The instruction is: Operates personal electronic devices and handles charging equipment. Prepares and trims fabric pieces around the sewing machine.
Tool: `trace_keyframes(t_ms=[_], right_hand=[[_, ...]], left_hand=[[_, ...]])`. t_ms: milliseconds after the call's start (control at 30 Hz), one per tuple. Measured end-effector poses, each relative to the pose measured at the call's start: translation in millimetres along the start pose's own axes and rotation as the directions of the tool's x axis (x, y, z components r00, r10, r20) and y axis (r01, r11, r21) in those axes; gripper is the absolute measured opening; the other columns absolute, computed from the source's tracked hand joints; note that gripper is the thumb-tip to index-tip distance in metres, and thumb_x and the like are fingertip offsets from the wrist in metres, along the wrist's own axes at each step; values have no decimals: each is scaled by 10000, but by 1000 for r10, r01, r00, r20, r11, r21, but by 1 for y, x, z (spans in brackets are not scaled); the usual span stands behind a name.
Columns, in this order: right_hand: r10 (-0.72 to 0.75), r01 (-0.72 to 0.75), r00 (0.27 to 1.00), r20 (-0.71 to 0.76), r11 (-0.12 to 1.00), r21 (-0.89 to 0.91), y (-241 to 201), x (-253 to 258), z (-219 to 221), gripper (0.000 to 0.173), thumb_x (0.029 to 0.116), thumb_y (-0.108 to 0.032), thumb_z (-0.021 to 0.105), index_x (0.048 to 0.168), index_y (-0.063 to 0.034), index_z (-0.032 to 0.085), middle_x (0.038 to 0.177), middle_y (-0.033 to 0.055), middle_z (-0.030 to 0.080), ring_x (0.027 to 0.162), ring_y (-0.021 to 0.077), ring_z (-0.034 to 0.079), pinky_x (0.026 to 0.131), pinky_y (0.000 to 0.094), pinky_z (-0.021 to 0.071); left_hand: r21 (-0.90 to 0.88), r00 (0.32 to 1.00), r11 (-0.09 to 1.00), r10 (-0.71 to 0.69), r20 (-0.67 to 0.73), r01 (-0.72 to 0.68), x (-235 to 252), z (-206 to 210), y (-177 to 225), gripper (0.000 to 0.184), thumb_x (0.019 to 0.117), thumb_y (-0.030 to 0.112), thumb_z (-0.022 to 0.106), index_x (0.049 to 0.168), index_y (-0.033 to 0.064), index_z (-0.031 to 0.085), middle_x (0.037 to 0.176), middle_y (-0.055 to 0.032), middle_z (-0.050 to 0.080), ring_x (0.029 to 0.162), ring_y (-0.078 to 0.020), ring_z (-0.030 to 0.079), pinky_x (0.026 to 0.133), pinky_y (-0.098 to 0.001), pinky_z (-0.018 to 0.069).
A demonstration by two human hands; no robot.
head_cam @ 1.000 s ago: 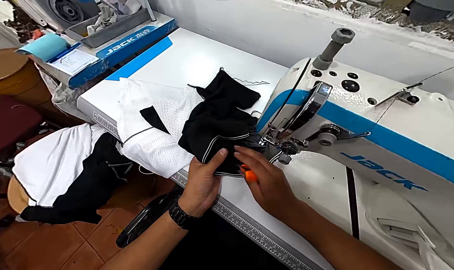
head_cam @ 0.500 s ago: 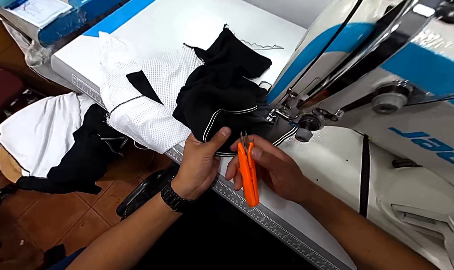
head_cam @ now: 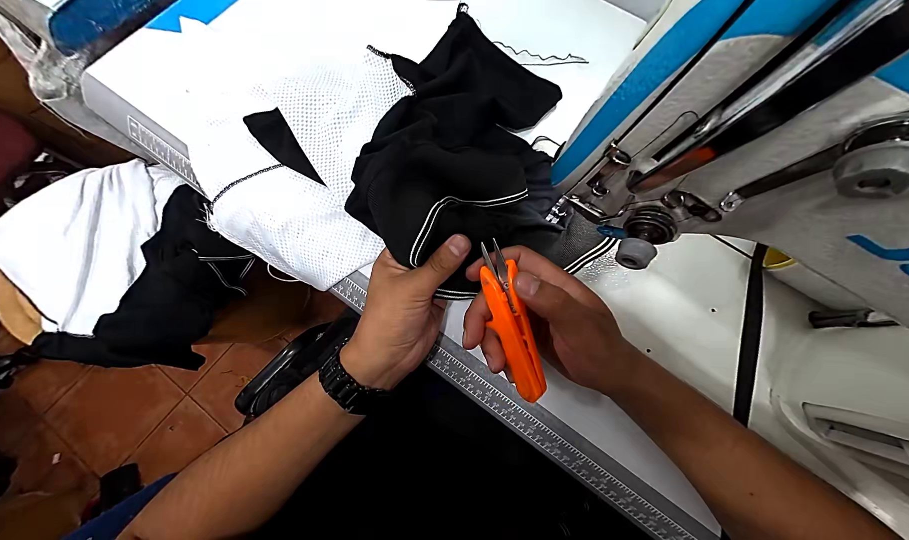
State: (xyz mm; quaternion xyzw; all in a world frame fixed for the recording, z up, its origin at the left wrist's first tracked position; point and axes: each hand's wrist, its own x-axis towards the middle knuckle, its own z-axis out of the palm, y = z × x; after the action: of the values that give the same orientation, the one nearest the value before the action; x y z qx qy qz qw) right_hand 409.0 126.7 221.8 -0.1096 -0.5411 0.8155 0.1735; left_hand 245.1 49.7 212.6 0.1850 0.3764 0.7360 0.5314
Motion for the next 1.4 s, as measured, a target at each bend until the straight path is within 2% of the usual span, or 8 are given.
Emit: trace_keyframes(t_ms=[333,500,700,933,1167,1267,1333,1400], right_hand=[[24,-24,1000,-4,999,38,-2,0,0,340,1124,-296,263,1276,-84,480,903,128,707,669,156,711,557,236,596],[-20,20,1000,-8,999,-44,1,1,-1,297,1115,-242,333,1289,-55,483,989,140,710,807,173,725,692,267,613],[-19,19,1000,-11,998,-53,4,3,1,266,1110,-223,367,1301,-64,462,1111,150,700,918,190,728,749,272,611],[-3,3,1000,9,1000,0,3,2,-3,312,1118,-287,342,1291,-69,484,999,141,706,771,168,720,647,256,610],[0,0,1000,-9,1000,-2,1,2,-2,286,1116,-265,373,1292,-71,488,1026,139,716,809,178,736,666,272,625],[-35,34,999,-17,997,-66,3,3,0,231,1110,-202,396,1278,-68,480,1066,130,716,922,188,739,781,290,624],[-47,48,999,11,998,-50,3,3,-3,224,1106,-199,401,1275,-72,475,1107,139,707,997,208,728,859,320,612],[-32,33,999,35,999,-22,2,2,-5,240,1103,-214,366,1267,-81,482,1085,149,716,946,207,737,794,307,621]], left_hand=[[5,1000,1000,2,23,-2,0,-1,1,212,948,78,706,1153,63,652,993,-102,721,868,-144,727,797,-308,627],[3,999,1000,10,30,-10,-1,-1,0,216,947,80,708,1155,67,653,1017,-102,718,882,-145,725,789,-303,627],[7,999,1000,-16,30,16,-2,-2,1,149,961,88,692,1104,67,659,869,-93,684,652,-98,654,585,-226,583],[-10,1000,1000,17,15,-17,-1,-1,0,216,949,72,704,1158,67,651,1024,-98,719,898,-146,723,823,-316,623],[-14,1000,1000,22,18,-22,-1,-2,-1,222,944,73,710,1159,64,653,1025,-103,716,893,-147,722,807,-313,625],[30,999,999,22,38,-23,-4,-3,0,186,954,107,707,1135,93,669,971,-69,717,769,-95,698,693,-245,611],[79,998,997,9,60,-13,-9,-4,1,135,979,169,689,1107,134,667,883,-29,690,610,-44,620,543,-180,546],[88,998,996,2,65,-7,-10,-6,3,162,990,178,675,1146,138,664,964,-31,717,736,-70,689,648,-215,595]])
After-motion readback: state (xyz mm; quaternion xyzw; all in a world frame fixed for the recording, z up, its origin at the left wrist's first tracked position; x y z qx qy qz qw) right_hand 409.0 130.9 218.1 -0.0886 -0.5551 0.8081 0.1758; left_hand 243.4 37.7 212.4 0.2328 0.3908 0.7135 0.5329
